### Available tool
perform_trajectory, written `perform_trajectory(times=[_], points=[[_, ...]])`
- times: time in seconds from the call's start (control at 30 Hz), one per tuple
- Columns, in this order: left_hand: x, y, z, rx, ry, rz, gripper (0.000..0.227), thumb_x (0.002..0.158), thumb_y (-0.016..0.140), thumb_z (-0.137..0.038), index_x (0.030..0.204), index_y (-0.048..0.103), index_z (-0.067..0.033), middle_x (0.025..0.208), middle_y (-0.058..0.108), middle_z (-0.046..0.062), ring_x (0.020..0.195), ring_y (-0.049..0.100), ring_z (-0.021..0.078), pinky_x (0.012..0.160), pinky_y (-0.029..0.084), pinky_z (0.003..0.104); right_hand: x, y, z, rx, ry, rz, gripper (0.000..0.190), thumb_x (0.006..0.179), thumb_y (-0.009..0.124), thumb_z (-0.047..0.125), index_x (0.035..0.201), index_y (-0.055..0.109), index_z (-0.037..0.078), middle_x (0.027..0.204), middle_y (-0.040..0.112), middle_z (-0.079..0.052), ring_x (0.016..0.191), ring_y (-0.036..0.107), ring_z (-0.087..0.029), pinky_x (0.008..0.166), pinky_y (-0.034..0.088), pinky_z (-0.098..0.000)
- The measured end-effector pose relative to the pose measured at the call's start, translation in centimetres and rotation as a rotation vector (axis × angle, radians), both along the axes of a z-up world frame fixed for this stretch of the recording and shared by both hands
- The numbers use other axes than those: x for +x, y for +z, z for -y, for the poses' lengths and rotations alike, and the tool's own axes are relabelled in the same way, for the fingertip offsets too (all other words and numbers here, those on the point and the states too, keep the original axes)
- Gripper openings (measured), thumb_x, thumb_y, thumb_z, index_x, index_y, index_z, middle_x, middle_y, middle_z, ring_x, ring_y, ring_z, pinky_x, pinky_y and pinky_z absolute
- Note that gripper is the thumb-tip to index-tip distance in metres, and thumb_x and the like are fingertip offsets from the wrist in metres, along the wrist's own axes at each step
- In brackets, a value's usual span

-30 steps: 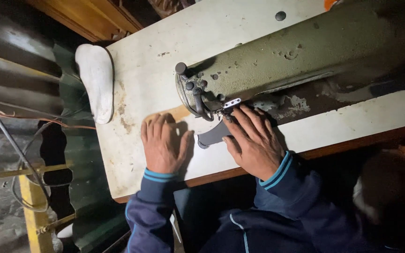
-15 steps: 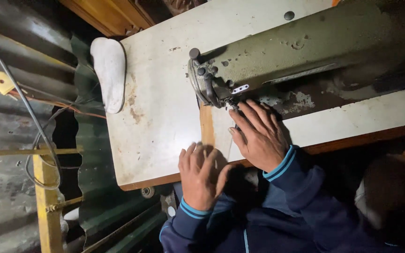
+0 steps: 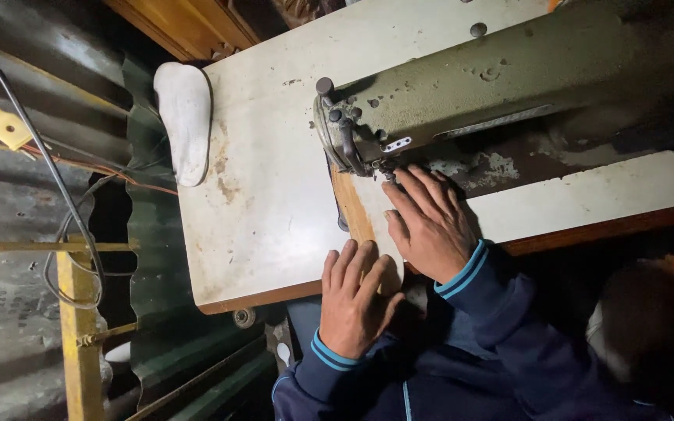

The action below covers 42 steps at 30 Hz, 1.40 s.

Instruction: Using an industrial sewing machine to stitch the edges of shoe insoles.

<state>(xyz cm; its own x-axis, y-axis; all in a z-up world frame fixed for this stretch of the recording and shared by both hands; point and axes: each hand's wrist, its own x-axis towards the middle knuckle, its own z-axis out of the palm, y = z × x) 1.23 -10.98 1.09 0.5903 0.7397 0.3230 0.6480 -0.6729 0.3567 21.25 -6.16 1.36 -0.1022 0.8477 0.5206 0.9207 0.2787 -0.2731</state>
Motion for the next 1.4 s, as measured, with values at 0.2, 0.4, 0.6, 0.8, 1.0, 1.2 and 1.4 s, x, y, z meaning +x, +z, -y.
perform_trajectory(times=[0.2, 0.4, 0.6, 0.8, 1.0, 1.2, 1.4], points=[[0.1, -0.2, -0.2, 0.005, -0.003, 0.003, 0.056, 0.095, 0.077, -0.035, 0.14, 0.055, -0.0114, 0.151, 0.051, 0.019, 0.145, 0.044, 0.0417, 0.119, 0.032, 0.062, -0.1, 0.5, -0.1, 0.006, 0.0, -0.002, 0.035, 0.097, 0.059, 0.022, 0.129, 0.069, 0.009, 0.138, 0.064, -0.013, 0.133, 0.053, -0.031, 0.108, 0.043, -0.0473], [0.2, -0.5, -0.5, 0.035, 0.01, 0.022, 0.053, 0.094, 0.078, -0.032, 0.138, 0.056, -0.0126, 0.149, 0.054, 0.018, 0.141, 0.048, 0.041, 0.116, 0.034, 0.063, -0.2, 0.6, -0.1, 0.005, -0.007, 0.041, 0.035, 0.097, 0.059, 0.023, 0.128, 0.069, 0.01, 0.137, 0.065, -0.013, 0.133, 0.053, -0.03, 0.108, 0.044, -0.0457], [0.2, -0.6, -0.8, 0.045, 0.018, 0.037, 0.05, 0.097, 0.076, -0.031, 0.139, 0.056, -0.0132, 0.147, 0.055, 0.018, 0.14, 0.049, 0.0408, 0.117, 0.034, 0.061, -0.3, 0.6, -0.1, 0.014, -0.018, 0.04, 0.034, 0.097, 0.059, 0.022, 0.127, 0.07, 0.01, 0.134, 0.066, -0.012, 0.132, 0.054, -0.029, 0.104, 0.046, -0.0452], [0.1, -0.3, -1.3, 0.024, 0.019, 0.063, 0.047, 0.097, 0.075, -0.029, 0.138, 0.057, -0.0128, 0.148, 0.054, 0.02, 0.14, 0.05, 0.04, 0.117, 0.033, 0.062, -0.3, 0.5, -0.2, 0.017, -0.011, 0.039, 0.033, 0.097, 0.059, 0.022, 0.126, 0.07, 0.009, 0.132, 0.067, -0.013, 0.131, 0.055, -0.03, 0.104, 0.045, -0.0456], [-0.3, -0.5, -1.6, 0.021, 0.04, 0.055, 0.05, 0.095, 0.077, -0.032, 0.137, 0.058, -0.0133, 0.149, 0.053, 0.019, 0.139, 0.05, 0.0404, 0.117, 0.034, 0.062, -0.4, 0.3, -0.1, 0.013, -0.018, 0.032, 0.033, 0.097, 0.059, 0.021, 0.127, 0.071, 0.01, 0.134, 0.067, -0.013, 0.133, 0.055, -0.03, 0.103, 0.046, -0.0461], [-0.4, -0.9, -1.9, 0.017, 0.099, 0.099, 0.048, 0.091, 0.079, -0.033, 0.132, 0.064, -0.0132, 0.144, 0.057, 0.02, 0.139, 0.051, 0.0418, 0.117, 0.033, 0.063, -0.5, -0.4, -0.2, 0.029, 0.0, -0.009, 0.033, 0.1, 0.057, 0.021, 0.128, 0.069, 0.009, 0.13, 0.066, -0.016, 0.132, 0.056, -0.033, 0.107, 0.044, -0.0489], [-0.2, -1.2, -2.2, 0.012, 0.15, 0.125, 0.048, 0.087, 0.082, -0.032, 0.129, 0.069, -0.0144, 0.14, 0.061, 0.019, 0.137, 0.052, 0.0425, 0.116, 0.031, 0.063, -0.5, -0.6, -0.3, 0.062, 0.009, -0.047, 0.031, 0.103, 0.056, 0.022, 0.127, 0.07, 0.007, 0.125, 0.066, -0.019, 0.132, 0.057, -0.035, 0.111, 0.043, -0.0507]])
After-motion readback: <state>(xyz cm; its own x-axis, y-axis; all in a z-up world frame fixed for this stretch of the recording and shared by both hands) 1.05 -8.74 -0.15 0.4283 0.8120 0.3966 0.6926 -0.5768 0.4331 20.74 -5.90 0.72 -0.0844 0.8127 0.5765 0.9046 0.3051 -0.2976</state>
